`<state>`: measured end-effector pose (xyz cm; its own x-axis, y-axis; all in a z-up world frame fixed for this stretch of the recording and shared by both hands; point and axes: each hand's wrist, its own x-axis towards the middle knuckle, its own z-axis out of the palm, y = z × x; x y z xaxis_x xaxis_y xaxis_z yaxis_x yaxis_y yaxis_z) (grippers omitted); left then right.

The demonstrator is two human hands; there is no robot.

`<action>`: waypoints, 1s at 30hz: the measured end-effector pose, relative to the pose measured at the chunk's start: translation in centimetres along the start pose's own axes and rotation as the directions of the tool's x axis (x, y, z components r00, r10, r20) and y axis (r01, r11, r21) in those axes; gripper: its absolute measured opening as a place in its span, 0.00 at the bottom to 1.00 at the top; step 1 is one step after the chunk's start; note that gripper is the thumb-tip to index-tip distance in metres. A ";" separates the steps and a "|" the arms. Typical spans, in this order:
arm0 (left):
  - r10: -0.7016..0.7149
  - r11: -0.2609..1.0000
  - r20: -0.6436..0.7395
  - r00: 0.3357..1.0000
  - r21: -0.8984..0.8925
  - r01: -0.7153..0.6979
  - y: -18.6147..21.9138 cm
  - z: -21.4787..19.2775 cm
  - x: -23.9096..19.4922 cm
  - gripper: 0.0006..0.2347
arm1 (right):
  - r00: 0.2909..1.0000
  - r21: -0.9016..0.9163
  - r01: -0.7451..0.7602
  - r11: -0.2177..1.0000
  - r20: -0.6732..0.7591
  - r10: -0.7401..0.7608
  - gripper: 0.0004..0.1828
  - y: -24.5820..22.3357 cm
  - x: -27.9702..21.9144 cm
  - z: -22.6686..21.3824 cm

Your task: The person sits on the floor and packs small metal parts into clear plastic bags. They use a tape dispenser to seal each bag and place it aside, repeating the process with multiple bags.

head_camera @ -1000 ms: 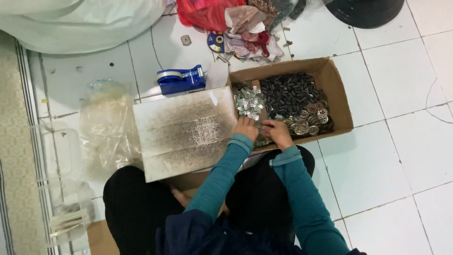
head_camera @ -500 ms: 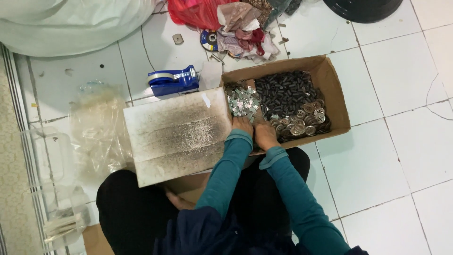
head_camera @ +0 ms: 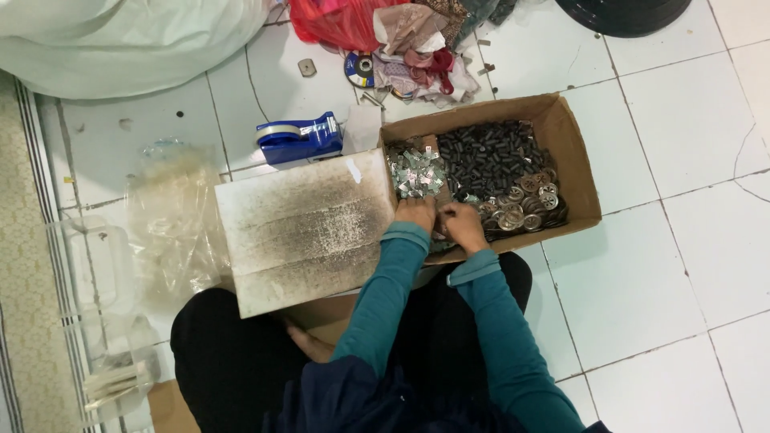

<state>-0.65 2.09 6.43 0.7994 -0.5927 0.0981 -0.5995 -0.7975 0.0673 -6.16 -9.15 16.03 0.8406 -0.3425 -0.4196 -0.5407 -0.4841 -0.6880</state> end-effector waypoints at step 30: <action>-0.519 -0.131 0.529 0.671 -0.826 0.549 -13.2 -9.0 -12.5 0.12 | 0.983 0.396 0.179 0.900 -0.032 -0.182 0.12 -10.2 -6.0 7.6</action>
<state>-3.09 21.03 13.30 0.8683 -0.0431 -0.4941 0.4857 -0.1281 0.8647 -5.44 3.94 21.05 0.9233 -0.2745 -0.2686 -0.3233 -0.1782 -0.9294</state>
